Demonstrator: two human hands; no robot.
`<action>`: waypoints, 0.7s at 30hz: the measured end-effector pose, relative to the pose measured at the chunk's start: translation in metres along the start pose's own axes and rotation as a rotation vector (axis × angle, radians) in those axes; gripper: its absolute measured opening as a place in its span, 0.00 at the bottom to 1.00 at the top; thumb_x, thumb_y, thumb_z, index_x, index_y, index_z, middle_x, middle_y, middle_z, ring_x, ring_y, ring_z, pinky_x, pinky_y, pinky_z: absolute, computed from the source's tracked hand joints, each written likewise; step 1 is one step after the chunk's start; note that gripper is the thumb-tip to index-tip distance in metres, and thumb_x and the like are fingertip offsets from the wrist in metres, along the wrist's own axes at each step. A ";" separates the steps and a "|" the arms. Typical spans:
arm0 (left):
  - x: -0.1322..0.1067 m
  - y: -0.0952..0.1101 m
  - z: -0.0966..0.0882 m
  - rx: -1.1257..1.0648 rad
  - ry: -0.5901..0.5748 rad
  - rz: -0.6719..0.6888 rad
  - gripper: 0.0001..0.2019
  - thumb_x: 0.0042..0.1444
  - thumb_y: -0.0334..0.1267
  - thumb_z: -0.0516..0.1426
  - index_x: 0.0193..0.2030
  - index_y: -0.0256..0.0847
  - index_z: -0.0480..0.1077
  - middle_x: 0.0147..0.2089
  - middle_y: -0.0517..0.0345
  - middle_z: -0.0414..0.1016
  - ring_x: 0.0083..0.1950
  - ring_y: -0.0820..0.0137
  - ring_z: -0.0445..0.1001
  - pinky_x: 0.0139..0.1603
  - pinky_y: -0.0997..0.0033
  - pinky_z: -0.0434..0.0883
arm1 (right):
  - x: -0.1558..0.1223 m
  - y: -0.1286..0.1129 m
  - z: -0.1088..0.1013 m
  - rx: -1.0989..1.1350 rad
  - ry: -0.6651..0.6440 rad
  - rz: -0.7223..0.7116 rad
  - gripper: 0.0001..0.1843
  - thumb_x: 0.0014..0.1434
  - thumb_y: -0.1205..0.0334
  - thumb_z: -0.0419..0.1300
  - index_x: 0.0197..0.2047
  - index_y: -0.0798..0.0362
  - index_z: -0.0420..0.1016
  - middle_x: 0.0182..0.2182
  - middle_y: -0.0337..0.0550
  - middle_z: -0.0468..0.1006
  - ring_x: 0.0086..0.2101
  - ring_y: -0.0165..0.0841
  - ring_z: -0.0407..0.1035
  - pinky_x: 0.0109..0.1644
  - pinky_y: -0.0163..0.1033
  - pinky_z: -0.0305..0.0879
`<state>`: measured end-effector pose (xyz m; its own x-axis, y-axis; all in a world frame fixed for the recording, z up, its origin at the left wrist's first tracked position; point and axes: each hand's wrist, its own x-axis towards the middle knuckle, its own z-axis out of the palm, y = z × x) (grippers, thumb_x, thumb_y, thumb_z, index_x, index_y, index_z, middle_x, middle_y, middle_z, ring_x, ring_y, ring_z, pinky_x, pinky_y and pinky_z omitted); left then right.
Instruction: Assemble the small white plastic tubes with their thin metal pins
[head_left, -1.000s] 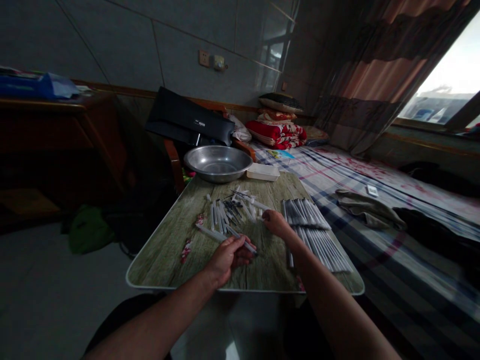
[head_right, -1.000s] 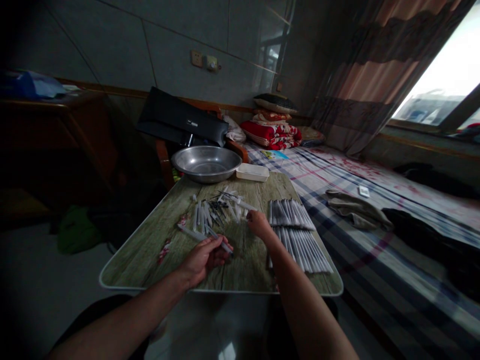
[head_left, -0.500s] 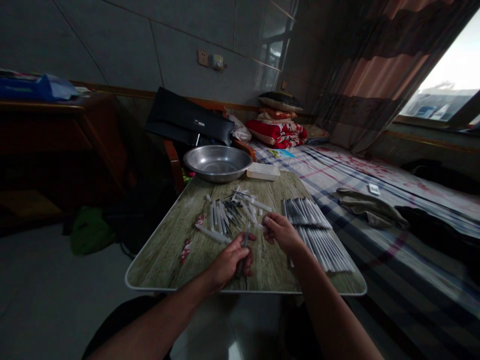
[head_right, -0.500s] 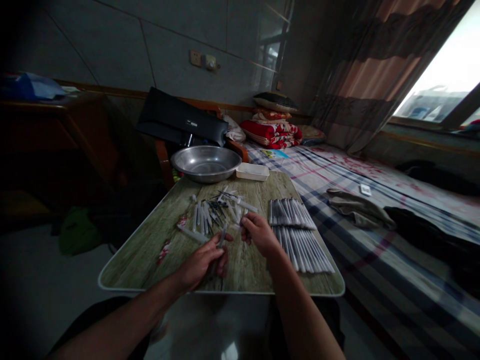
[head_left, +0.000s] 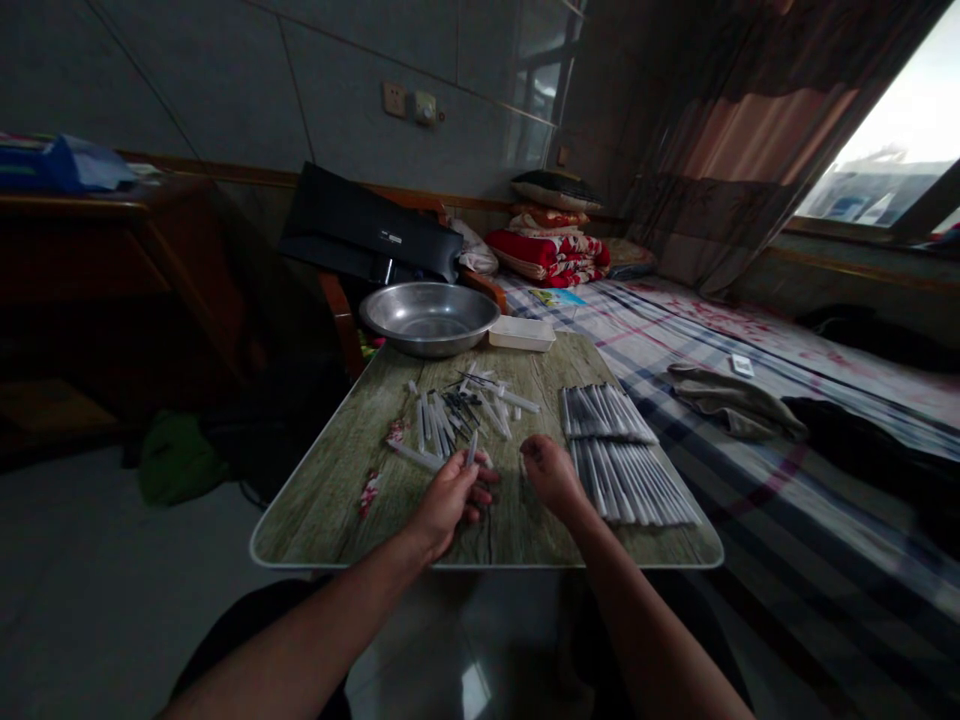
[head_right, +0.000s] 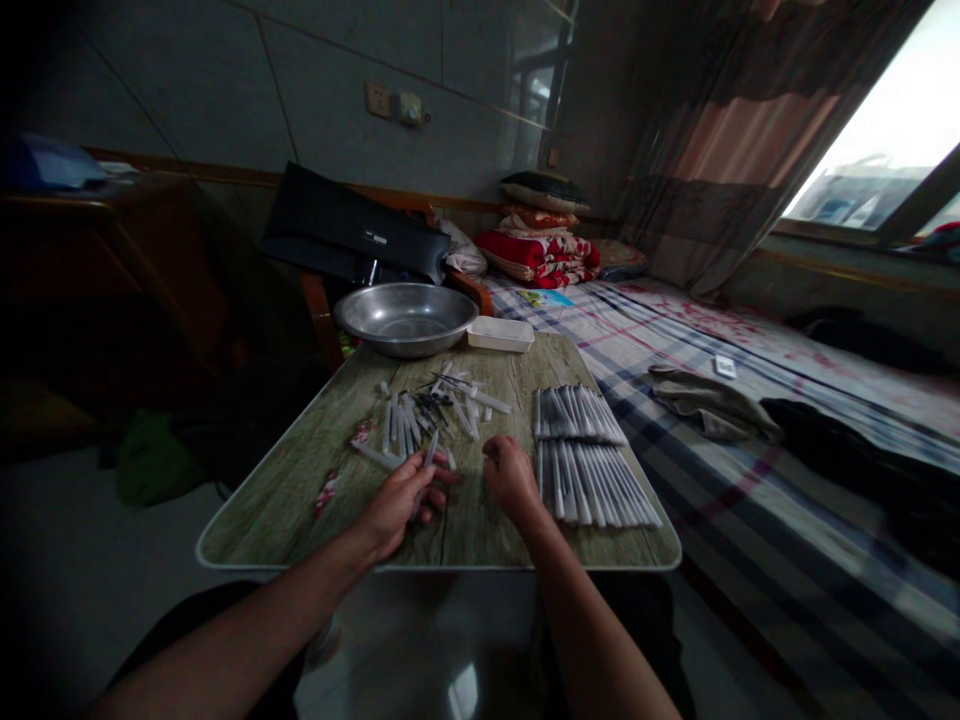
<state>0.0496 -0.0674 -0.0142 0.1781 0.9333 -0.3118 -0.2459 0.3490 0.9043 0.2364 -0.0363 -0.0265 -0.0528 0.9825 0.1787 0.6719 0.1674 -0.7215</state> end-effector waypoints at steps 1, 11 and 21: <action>0.000 0.001 -0.001 -0.003 0.004 0.004 0.13 0.54 0.44 0.56 0.45 0.42 0.63 0.35 0.59 0.73 0.22 0.80 0.66 0.16 0.85 0.54 | 0.000 -0.002 -0.002 -0.073 -0.012 -0.048 0.11 0.50 0.72 0.54 0.38 0.55 0.73 0.36 0.46 0.73 0.37 0.35 0.68 0.45 0.41 0.64; -0.003 0.005 -0.007 -0.007 0.033 0.014 0.17 0.50 0.50 0.57 0.40 0.38 0.68 0.25 0.63 0.68 0.18 0.82 0.56 0.16 0.84 0.46 | 0.003 -0.029 0.033 -0.341 -0.163 -0.247 0.13 0.59 0.70 0.52 0.42 0.53 0.76 0.39 0.50 0.72 0.41 0.39 0.65 0.46 0.42 0.62; 0.000 0.004 -0.008 0.259 -0.087 0.189 0.22 0.57 0.51 0.53 0.49 0.36 0.69 0.19 0.69 0.56 0.19 0.78 0.54 0.20 0.78 0.50 | 0.004 -0.025 -0.006 0.623 -0.063 0.100 0.12 0.54 0.56 0.57 0.37 0.55 0.72 0.19 0.32 0.64 0.17 0.25 0.59 0.20 0.31 0.57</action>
<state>0.0408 -0.0653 -0.0130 0.2355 0.9650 -0.1154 -0.0337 0.1267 0.9914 0.2237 -0.0370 -0.0032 -0.0678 0.9956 0.0641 0.1210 0.0719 -0.9900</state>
